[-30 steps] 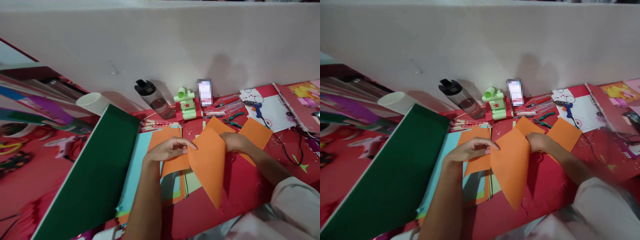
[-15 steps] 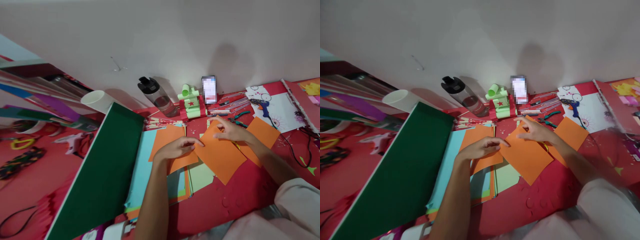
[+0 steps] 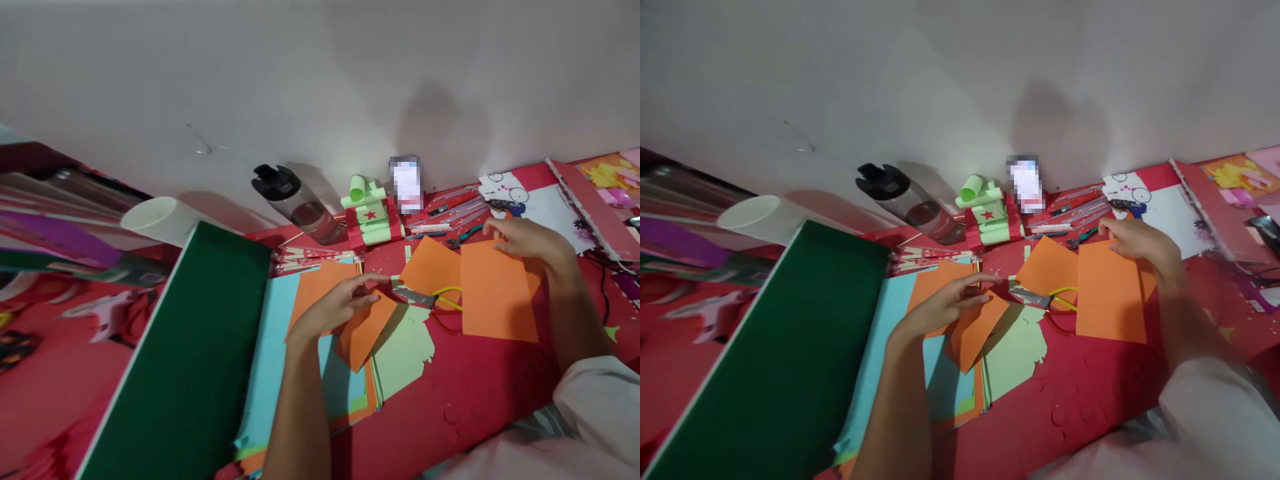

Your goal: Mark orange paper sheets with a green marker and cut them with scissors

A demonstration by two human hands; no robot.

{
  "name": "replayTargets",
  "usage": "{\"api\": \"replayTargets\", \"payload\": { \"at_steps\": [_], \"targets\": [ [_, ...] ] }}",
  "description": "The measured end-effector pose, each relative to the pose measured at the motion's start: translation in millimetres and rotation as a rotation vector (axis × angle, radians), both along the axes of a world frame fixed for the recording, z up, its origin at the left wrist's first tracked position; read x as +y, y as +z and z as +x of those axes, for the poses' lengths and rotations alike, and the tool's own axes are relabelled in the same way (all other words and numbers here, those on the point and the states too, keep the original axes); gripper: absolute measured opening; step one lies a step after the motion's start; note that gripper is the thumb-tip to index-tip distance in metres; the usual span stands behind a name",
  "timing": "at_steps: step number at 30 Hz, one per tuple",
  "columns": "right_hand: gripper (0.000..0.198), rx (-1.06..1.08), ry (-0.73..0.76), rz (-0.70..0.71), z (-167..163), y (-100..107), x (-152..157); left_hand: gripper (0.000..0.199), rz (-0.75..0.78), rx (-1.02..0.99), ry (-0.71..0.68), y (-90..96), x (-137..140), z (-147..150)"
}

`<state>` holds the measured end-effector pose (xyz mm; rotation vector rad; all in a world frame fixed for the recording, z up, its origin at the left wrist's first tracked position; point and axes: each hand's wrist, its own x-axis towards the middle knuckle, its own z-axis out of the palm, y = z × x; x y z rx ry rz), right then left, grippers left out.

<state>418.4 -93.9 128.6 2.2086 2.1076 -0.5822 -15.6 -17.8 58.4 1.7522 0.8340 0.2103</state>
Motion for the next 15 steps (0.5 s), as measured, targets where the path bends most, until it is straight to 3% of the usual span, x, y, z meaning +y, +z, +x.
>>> {"api": "replayTargets", "payload": {
  "at_steps": [4, 7, 15],
  "targets": [
    [0.027, -0.219, -0.247, -0.197, 38, -6, -7, 0.045, -0.001, -0.026, 0.011, 2.5, 1, 0],
    [0.015, -0.236, -0.383, -0.280, 54, -6, -12, 0.045, 0.000, -0.042, 0.036, -0.9, 2, 1],
    [0.013, -0.089, -0.443, -0.381, 75, -4, -20, 0.045, -0.054, -0.015, 0.176, -20.3, 3, 11]
  ]
}}
